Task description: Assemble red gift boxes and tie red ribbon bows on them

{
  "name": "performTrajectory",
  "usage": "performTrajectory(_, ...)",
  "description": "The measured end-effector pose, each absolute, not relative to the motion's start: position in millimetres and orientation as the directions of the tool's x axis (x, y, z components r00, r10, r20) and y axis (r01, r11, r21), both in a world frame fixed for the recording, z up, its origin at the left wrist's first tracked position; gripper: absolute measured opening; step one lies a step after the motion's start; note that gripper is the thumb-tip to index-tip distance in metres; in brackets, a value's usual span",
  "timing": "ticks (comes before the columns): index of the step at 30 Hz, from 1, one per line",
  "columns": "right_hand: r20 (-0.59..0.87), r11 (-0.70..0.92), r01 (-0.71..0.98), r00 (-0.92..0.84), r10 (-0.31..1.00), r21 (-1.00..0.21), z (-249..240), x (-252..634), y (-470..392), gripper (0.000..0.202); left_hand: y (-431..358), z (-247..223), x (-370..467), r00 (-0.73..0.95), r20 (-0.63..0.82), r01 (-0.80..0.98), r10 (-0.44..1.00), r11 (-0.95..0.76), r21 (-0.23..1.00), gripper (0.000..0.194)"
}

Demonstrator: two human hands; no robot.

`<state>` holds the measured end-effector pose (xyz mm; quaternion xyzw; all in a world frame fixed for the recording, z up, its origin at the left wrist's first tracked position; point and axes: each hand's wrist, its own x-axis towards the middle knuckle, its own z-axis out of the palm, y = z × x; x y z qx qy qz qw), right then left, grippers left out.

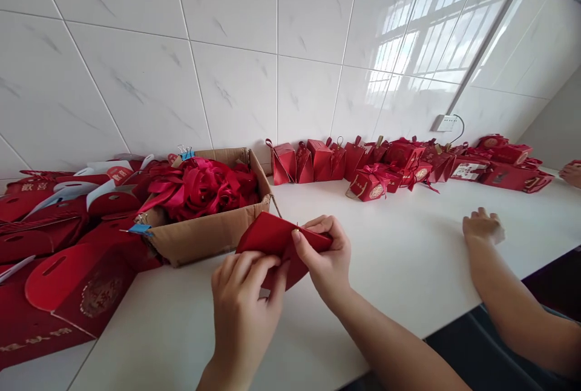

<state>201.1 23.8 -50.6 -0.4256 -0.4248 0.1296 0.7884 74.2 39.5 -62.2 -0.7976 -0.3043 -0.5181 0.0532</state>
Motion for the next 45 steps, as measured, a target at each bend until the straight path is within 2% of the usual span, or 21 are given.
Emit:
performTrajectory(5,0.517,0.586,0.113,0.622,0.588,-0.802,-48.3,209.1,24.0,0.026,40.7,-47.0,53.4,0.243,0.808,0.468,0.537,-0.794,0.388,0.005)
performTrajectory(9,0.617,0.638,0.161,0.512,0.598,-0.753,-48.8,207.0,20.9,0.025,40.8,-31.0,28.3,0.048,0.616,0.408,0.786,-0.579,0.706,0.014)
performTrajectory(11,0.720,0.711,0.202,0.394,0.571,-0.674,-49.7,203.7,17.4,0.024,35.3,-21.8,20.6,-0.093,0.500,0.235,0.861,-0.469,0.852,0.020)
performTrajectory(13,0.814,0.784,0.238,0.274,0.513,-0.574,-51.2,200.6,13.5,0.024,25.5,-12.6,18.6,-0.190,0.444,-0.023,0.876,-0.456,0.890,0.028)
performTrajectory(15,0.875,0.836,0.260,0.180,0.449,-0.482,-53.3,198.3,10.2,0.024,14.7,-5.2,20.3,-0.249,0.444,-0.153,0.861,-0.488,0.859,0.039)
performTrajectory(17,0.909,0.868,0.271,0.117,0.401,-0.417,-55.5,196.7,8.3,0.025,6.8,-1.9,21.7,-0.284,0.516,-0.073,0.808,-0.555,0.829,0.045)
performTrajectory(19,0.930,0.887,0.281,0.073,0.361,-0.367,-56.7,195.2,7.4,0.027,3.9,-2.7,19.7,-0.166,0.676,0.070,0.718,-0.675,0.734,0.032)
performTrajectory(21,0.943,0.898,0.297,0.028,0.331,-0.324,-56.7,193.5,6.7,0.027,5.3,-6.0,14.8,0.053,0.767,0.147,0.640,-0.764,0.628,0.021)
performTrajectory(22,0.949,0.903,0.305,0.006,0.317,-0.303,-56.2,192.6,6.3,0.027,6.8,-7.7,12.0,0.148,0.765,0.158,0.627,-0.778,0.608,0.020)
performTrajectory(24,0.956,0.911,0.313,-0.033,0.292,-0.267,-55.1,191.1,5.3,0.027,9.6,-10.4,6.9,0.256,0.702,0.165,0.665,-0.745,0.646,0.023)
performTrajectory(28,0.959,0.921,0.298,-0.054,0.279,-0.251,-53.6,189.9,3.0,0.028,13.3,-10.9,0.8,0.329,0.624,0.103,0.709,-0.684,0.722,0.036)
performTrajectory(31,0.953,0.923,0.261,-0.035,0.300,-0.281,-53.4,190.3,1.7,0.027,18.9,-10.5,-1.7,0.263,0.666,0.157,0.698,-0.712,0.684,0.035)
performTrajectory(33,0.948,0.921,0.247,-0.027,0.316,-0.300,-53.4,190.6,1.0,0.027,24.7,-12.2,-3.5,0.214,0.729,0.233,0.650,-0.759,0.608,0.034)
performTrajectory(36,0.946,0.919,0.252,-0.028,0.322,-0.305,-52.8,191.0,0.3,0.027,31.5,-17.3,-7.0,0.190,0.865,0.335,0.465,-0.859,0.388,0.041)
performTrajectory(39,0.941,0.912,0.258,-0.025,0.337,-0.319,-51.2,191.0,-0.4,0.026,30.6,-20.9,-9.5,0.102,0.952,0.467,0.290,-0.859,0.211,0.051)
performTrajectory(41,0.936,0.908,0.253,-0.024,0.352,-0.335,-50.3,190.6,-0.6,0.025,26.7,-20.8,-8.8,0.024,0.961,0.526,0.276,-0.821,0.223,0.052)
performTrajectory(45,0.934,0.909,0.241,-0.022,0.356,-0.340,-50.4,188.8,0.0,0.023,20.1,-18.1,-4.6,-0.007,0.912,0.545,0.409,-0.764,0.347,0.046)
